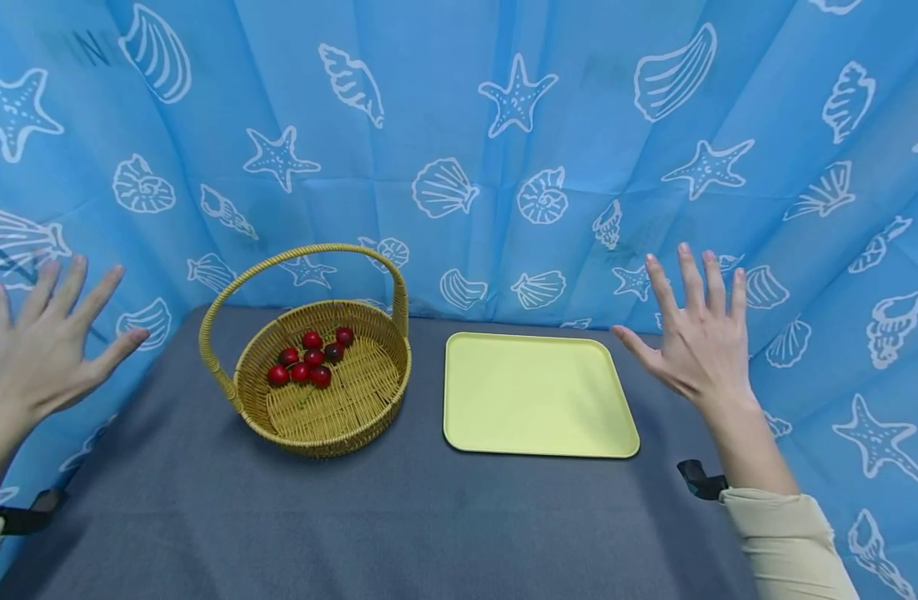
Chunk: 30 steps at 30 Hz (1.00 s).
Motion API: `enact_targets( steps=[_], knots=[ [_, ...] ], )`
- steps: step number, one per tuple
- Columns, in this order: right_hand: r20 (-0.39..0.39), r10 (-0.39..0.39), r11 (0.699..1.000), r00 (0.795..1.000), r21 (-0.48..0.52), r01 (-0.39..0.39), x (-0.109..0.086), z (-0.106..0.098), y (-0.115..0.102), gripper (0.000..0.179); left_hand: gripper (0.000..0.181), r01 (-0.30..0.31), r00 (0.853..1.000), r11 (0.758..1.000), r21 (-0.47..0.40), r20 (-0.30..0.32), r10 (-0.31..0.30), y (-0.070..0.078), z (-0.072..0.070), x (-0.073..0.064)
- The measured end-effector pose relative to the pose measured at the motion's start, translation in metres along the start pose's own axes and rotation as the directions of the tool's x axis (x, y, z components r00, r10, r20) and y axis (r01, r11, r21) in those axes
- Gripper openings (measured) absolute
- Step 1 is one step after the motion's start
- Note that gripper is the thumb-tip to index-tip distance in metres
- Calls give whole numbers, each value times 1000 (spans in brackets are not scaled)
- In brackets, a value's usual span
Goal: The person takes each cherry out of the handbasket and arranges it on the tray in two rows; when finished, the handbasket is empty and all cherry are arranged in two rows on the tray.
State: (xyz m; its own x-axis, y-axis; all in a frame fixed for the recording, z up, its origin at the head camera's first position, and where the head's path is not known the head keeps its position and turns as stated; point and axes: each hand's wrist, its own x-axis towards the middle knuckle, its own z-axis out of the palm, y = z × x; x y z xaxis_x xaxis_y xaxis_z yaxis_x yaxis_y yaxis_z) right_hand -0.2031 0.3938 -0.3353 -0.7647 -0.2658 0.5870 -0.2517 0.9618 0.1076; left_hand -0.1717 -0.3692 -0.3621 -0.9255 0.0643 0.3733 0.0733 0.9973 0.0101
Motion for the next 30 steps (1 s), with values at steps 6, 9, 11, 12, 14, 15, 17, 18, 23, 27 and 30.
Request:
enact_targets(
  steps=[6,9,11,12,14,15,17,18,23,27,30],
  knots=[
    [-100,-86,995,991,38,90,7,8,-21,106,79,-8,1000,991,-131,-19,5,13,0,-12],
    [-92,-102,992,990,65,109,11,10,-35,104,71,-39,998,977,-211,-62,27,21,-1,-18],
    [-77,-110,989,991,89,117,13,12,-45,103,66,-25,999,961,-275,-42,14,27,-1,-23],
    [-70,-117,987,991,105,124,14,13,-50,101,63,-10,1000,951,-308,-21,4,31,-1,-25],
    [-63,-138,980,988,137,145,17,16,-60,95,57,25,999,930,-366,30,-16,38,-1,-30],
    [-61,-147,976,987,153,155,19,18,-65,92,54,54,997,917,-394,63,-31,42,0,-33],
    [-57,-169,966,984,187,176,22,22,-75,86,44,80,995,896,-437,93,-43,49,1,-39],
    [-54,-178,961,983,207,185,23,23,-80,85,38,89,994,888,-451,100,-49,52,1,-42],
    [-17,-214,927,977,313,209,32,31,-107,86,22,134,987,866,-482,143,-73,71,2,-57],
    [24,-236,881,972,427,203,40,35,-134,76,20,166,976,840,-517,209,-64,88,1,-68],
    [60,-245,832,968,525,178,46,35,-156,65,18,174,970,820,-545,240,-46,102,1,-74]
  ],
)
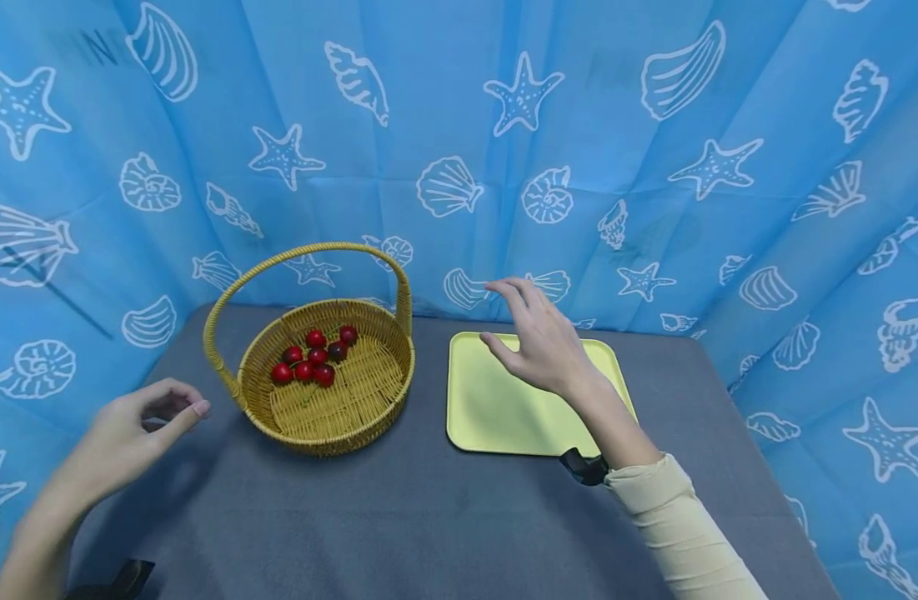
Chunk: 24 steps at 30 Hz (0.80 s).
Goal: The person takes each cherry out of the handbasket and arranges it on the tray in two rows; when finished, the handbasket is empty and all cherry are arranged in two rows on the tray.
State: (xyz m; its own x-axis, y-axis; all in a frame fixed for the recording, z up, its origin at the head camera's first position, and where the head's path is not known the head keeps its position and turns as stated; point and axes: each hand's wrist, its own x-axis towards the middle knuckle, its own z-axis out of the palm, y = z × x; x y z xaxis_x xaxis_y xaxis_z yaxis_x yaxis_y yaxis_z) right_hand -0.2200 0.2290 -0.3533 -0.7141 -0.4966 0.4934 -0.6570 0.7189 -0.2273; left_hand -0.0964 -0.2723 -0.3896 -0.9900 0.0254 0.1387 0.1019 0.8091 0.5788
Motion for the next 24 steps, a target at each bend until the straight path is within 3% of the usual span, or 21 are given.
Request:
enact_targets(
  steps=[4,12,19,24],
  knots=[
    [65,-12,984,998,176,1,17,15,-23,50,22,21,999,998,-57,49,-19,11,12,-6],
    [193,-97,904,976,428,5,54,47,-56,23,36,130,986,984,-121,122,-115,21,36,-9],
    [325,-144,871,934,490,-36,88,71,-74,16,33,227,974,959,-170,62,-219,21,52,-10],
    [400,-160,864,902,499,-68,113,86,-83,17,25,228,972,951,-207,-14,-236,21,58,-9]
  ],
)
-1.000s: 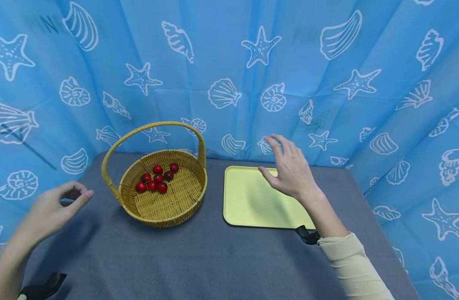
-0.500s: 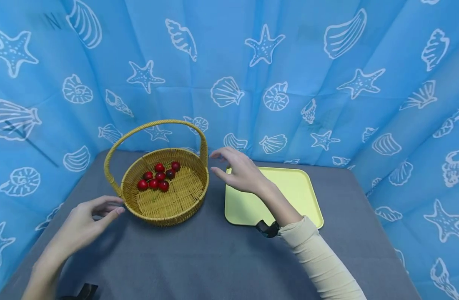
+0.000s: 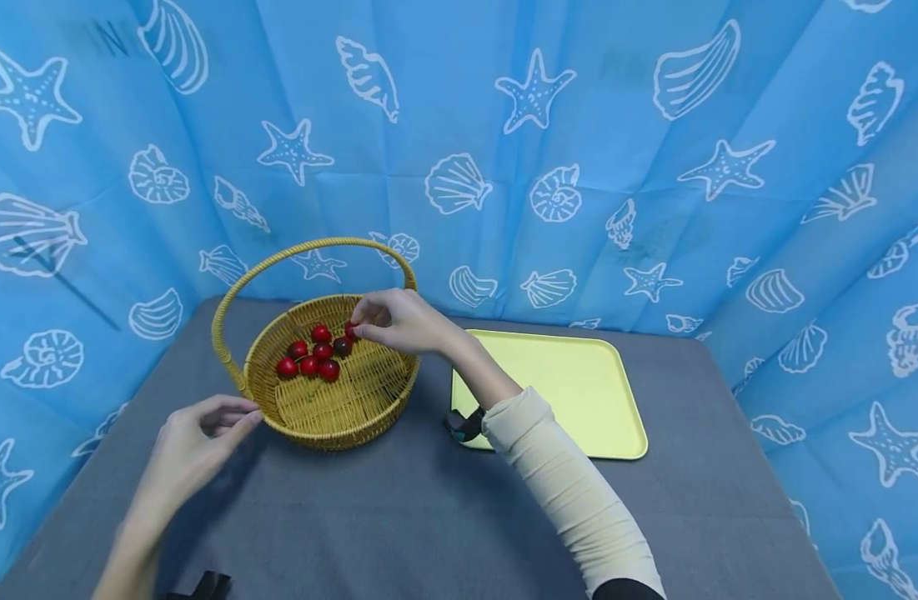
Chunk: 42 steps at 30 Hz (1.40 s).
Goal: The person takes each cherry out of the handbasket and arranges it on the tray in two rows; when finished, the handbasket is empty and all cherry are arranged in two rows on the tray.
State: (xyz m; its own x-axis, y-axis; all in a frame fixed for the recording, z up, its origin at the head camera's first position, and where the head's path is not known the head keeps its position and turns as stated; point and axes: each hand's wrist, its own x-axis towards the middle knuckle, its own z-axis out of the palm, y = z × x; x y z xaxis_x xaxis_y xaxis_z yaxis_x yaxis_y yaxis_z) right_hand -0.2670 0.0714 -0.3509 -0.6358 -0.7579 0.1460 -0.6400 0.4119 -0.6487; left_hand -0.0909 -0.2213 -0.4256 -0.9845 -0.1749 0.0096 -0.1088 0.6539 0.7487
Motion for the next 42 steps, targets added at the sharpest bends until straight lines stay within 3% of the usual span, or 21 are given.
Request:
enact_targets(
  steps=[7,11,17,25,30,35,42],
  knots=[
    [79,78,994,994,73,-84,36,10,4,19,17,-38,997,998,-41,-71,35,-3,5,2],
    [93,140,973,986,172,-154,48,18,10,20,15,-52,994,998,-47,-99,47,-5,7,2],
    [94,236,884,967,392,-254,63,32,23,22,16,-31,996,997,-73,-87,25,-6,9,3],
    [101,341,787,935,514,-342,68,49,35,29,20,-3,996,997,-77,-84,-3,-5,8,2],
    [69,395,783,916,496,-375,68,56,43,27,19,13,997,997,-80,-78,-19,-4,9,2],
    [86,429,781,899,464,-417,65,63,49,25,17,16,996,997,-74,-83,-22,-4,11,2],
    [130,408,796,904,434,-422,62,67,54,30,17,12,997,997,-76,-80,-18,-5,11,1]
  ],
)
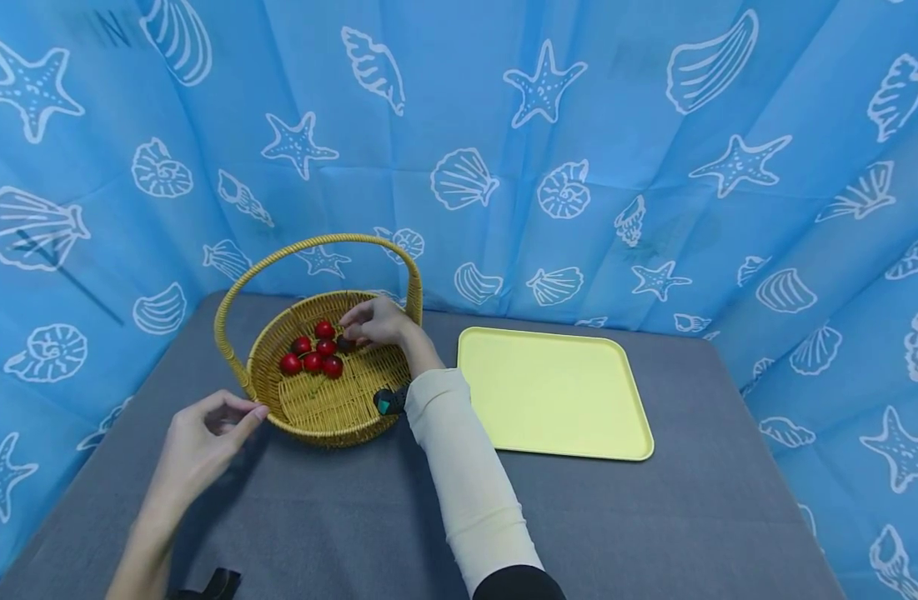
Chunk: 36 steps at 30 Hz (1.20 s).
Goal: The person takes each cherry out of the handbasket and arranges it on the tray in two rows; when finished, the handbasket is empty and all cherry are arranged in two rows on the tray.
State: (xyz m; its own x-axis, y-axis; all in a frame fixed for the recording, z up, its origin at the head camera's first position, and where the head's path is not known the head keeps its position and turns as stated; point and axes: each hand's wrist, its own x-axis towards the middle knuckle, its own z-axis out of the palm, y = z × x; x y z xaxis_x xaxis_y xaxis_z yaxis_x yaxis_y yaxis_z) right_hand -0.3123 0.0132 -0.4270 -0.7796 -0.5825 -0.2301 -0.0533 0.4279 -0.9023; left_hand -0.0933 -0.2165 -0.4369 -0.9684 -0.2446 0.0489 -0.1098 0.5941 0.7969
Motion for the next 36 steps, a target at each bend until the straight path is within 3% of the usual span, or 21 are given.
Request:
enact_targets(
  steps=[9,13,21,27,34,36],
  knots=[
    [113,-13,990,993,-141,29,1,0,5,37,18,2,1000,1000,0,2,-2,1,0,-1],
    [161,13,989,987,-146,11,1,0,6,38,18,4,1000,1000,0,6,-4,1,0,-1],
    [158,10,979,987,-203,22,0,-1,5,36,19,0,1000,1000,-14,8,0,1,1,-1],
    [135,2,993,991,-115,13,-4,-6,3,40,22,4,1000,1000,-2,5,-4,2,3,-2],
    [171,-13,1000,985,13,11,-10,-16,-1,41,28,40,999,999,-36,35,-38,3,4,-2],
    [175,-31,1000,984,6,30,-14,-18,-3,40,27,36,999,998,-43,38,-34,3,4,-2]
  ],
)
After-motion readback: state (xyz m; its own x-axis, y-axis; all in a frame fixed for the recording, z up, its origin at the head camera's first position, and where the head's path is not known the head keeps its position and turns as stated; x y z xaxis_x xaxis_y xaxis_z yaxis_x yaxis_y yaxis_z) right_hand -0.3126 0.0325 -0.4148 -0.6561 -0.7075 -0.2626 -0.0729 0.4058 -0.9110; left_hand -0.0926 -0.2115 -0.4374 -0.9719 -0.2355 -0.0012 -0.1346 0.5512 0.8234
